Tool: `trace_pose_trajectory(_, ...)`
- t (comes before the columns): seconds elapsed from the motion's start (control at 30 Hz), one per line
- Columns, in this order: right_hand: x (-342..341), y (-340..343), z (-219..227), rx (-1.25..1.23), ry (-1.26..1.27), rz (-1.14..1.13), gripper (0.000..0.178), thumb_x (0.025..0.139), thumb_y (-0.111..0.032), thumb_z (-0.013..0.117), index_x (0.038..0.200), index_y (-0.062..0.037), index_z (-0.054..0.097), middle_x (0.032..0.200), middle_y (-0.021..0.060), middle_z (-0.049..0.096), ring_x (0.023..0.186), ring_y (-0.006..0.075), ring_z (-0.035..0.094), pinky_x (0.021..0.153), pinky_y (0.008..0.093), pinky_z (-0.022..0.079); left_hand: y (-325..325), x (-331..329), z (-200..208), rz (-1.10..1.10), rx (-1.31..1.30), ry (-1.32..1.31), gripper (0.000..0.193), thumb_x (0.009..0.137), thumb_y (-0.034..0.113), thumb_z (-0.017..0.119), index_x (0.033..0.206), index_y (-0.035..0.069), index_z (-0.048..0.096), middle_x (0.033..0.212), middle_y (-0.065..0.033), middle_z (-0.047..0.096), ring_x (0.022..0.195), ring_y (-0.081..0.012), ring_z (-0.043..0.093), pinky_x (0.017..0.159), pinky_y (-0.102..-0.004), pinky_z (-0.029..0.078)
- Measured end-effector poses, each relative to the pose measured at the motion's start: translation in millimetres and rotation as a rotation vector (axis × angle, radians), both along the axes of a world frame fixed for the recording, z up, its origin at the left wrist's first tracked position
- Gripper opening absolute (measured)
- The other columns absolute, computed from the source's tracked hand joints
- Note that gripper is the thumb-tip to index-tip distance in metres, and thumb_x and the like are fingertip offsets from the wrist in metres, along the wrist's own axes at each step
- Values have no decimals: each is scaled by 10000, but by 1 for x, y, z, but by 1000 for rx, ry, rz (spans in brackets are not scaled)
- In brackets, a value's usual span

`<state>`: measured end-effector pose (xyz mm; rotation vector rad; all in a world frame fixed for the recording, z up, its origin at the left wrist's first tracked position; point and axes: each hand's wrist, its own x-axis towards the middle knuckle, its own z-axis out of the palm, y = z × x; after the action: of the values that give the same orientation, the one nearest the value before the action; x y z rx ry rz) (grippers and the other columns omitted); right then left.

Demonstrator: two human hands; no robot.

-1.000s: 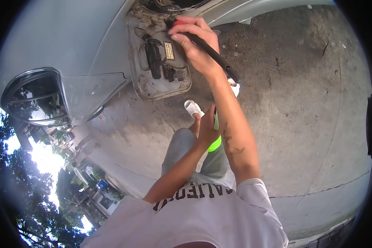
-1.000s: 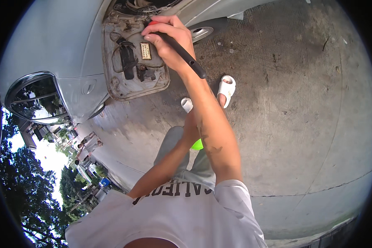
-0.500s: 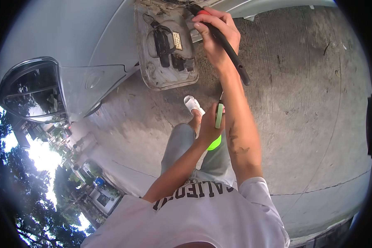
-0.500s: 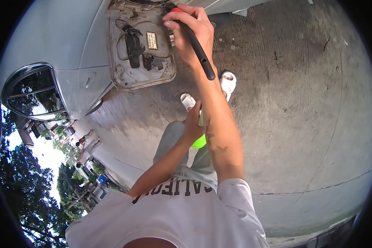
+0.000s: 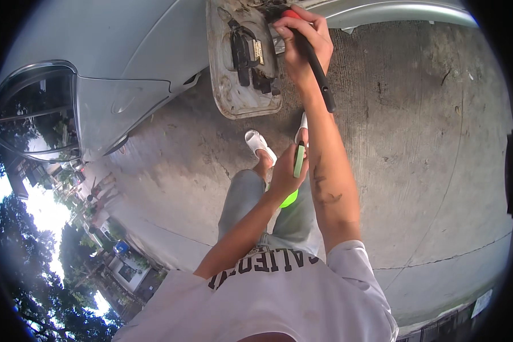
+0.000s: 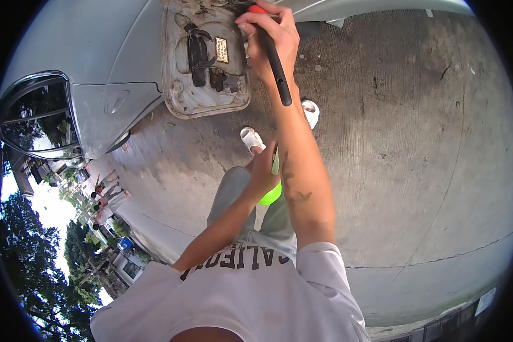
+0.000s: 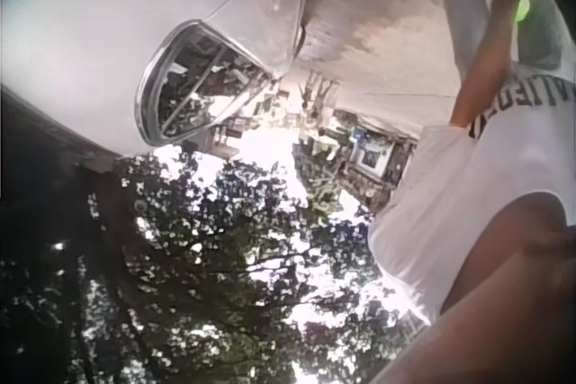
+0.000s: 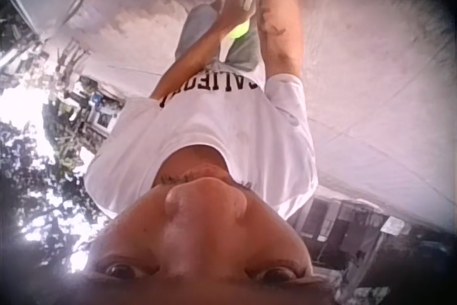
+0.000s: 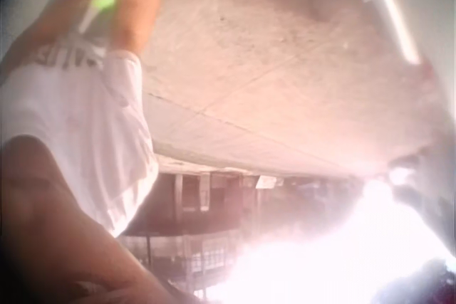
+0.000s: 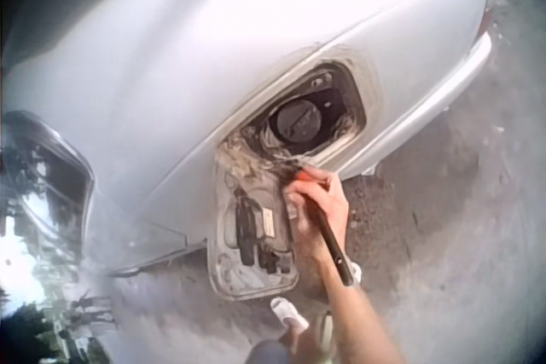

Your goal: The person cleans parts of a car by spraying liquid from a spray bottle and scrubbing the fuel cap compartment, a wheel, and window trim with a brush.

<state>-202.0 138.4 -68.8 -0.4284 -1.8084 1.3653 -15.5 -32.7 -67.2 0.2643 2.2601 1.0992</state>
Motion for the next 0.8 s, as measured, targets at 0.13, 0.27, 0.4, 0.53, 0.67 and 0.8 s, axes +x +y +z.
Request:
trace_pose_trajectory(0.13, 11, 9, 7, -24, -75, -86, 139, 843, -59, 779, 982, -61, 765, 1092, 141, 701, 1062, 261, 660, 925, 338, 525, -12, -1, 0, 55, -38, -34, 251, 862, 134, 714, 1029, 26, 560, 914, -159, 674, 859, -370, 677, 752, -425, 524)
trace_pose_trajectory(0.27, -3, -3, 14, -200, 90, 151, 135, 846, -52, 774, 978, -39, 751, 1086, 151, 710, 1087, 269, 661, 980, 341, 503, -10, -4, -5, 56, -110, -78, 289, 866, 152, 725, 1065, 12, 569, 931, -159, 681, 879, -360, 683, 772, -418, 530)
trace_pose_trajectory(0.4, 10, 28, 8, 35, -60, -182, 140, 820, -66, 787, 953, -109, 771, 1084, 136, 680, 973, 271, 670, 846, 346, 545, -8, -5, -2, 110, 20, -78, 212, 883, 87, 643, 1077, 48, 567, 876, -146, 662, 776, -356, 665, 725, -447, 500)
trace_pose_trajectory(0.53, 12, 17, 8, -389, 17, 48, 135, 873, -40, 752, 1008, -47, 751, 1053, 97, 682, 960, 185, 656, 836, 300, 529, -10, -5, -11, 138, 21, -70, 217, 875, 90, 658, 1066, 44, 567, 855, -137, 663, 782, -328, 672, 749, -435, 490)
trace_pose_trajectory(0.67, 3, 9, 5, -521, -32, 158, 125, 878, -51, 744, 1002, -67, 758, 1062, 96, 690, 952, 173, 650, 828, 288, 518, -1, -3, -3, 47, -39, -61, 276, 854, 130, 731, 1039, 21, 558, 918, -156, 662, 871, -364, 677, 760, -426, 523)
trace_pose_trajectory(0.8, 4, 7, 68, -609, 107, 346, 128, 869, -19, 735, 996, -30, 750, 1069, 116, 702, 997, 198, 658, 874, 301, 512, -2, -8, 0, 51, 1, 30, 271, 848, 125, 737, 1029, 26, 561, 909, -153, 663, 865, -367, 677, 756, -430, 525)
